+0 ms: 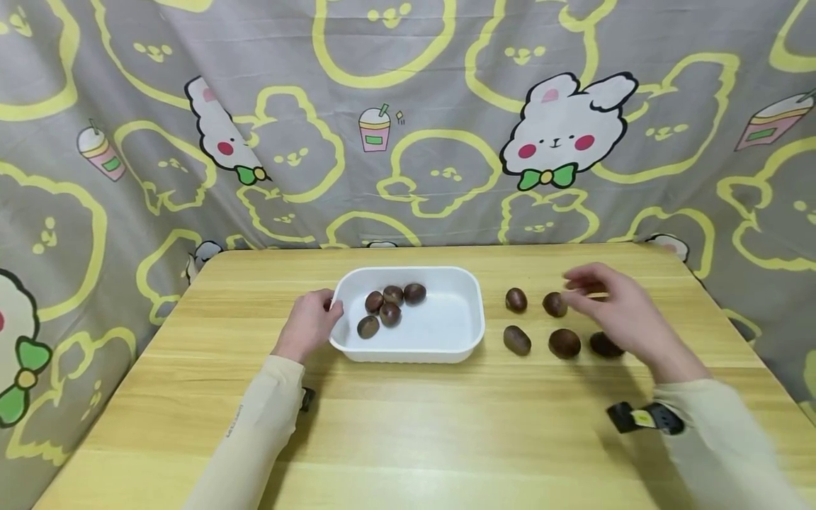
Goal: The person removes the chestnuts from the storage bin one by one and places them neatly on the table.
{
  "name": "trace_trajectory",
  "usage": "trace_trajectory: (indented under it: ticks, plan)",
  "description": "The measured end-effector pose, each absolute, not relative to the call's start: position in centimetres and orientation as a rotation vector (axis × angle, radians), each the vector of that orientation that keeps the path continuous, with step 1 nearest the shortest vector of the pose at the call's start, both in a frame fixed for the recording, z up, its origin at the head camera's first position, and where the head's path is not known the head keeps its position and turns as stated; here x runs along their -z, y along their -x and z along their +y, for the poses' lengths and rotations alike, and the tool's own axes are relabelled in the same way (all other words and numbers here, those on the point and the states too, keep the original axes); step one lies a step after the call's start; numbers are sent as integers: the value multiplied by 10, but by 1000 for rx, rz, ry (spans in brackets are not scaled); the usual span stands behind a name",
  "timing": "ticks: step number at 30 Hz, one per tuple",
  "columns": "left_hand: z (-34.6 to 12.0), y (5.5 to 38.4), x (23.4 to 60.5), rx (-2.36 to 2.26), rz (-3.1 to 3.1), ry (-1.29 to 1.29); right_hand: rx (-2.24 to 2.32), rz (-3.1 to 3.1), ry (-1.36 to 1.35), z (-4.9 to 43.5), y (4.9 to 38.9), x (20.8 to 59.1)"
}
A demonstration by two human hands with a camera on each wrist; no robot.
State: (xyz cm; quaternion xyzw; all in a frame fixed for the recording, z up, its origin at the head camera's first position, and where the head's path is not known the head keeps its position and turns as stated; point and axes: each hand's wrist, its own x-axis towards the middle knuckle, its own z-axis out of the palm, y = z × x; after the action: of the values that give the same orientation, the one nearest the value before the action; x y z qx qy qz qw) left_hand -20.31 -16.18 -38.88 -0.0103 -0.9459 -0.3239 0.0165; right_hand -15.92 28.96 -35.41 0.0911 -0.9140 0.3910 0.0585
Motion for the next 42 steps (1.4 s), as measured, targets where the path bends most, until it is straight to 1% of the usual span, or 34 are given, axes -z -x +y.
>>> trace_trajectory:
  ticks: [3,7,13,18,26,30,42]
  plan:
    - [-162,202,389,1001,-2952,33,-1244,-2791,-411,252,169,352]
    - [-163,203,388,1008,-2959,32,-1369,-2831,-497,206,180,353]
    - [-163,204,388,1018,-2966,25,-1574,-2841,-568,161,191,359]
    - [-163,204,389,1008,-2980,24,-1682,-2821,-591,138,198,371]
    - [-166,204,388,1012,-2993,-15,-1548,-2860,-401,105,203,378]
    - [-168,205,388,1009,-2999,-26,-1549,-2884,-365,90,206,380]
    - [-162,207,385,1006,-3001,-2,-1459,-2968,-377,59,213,387]
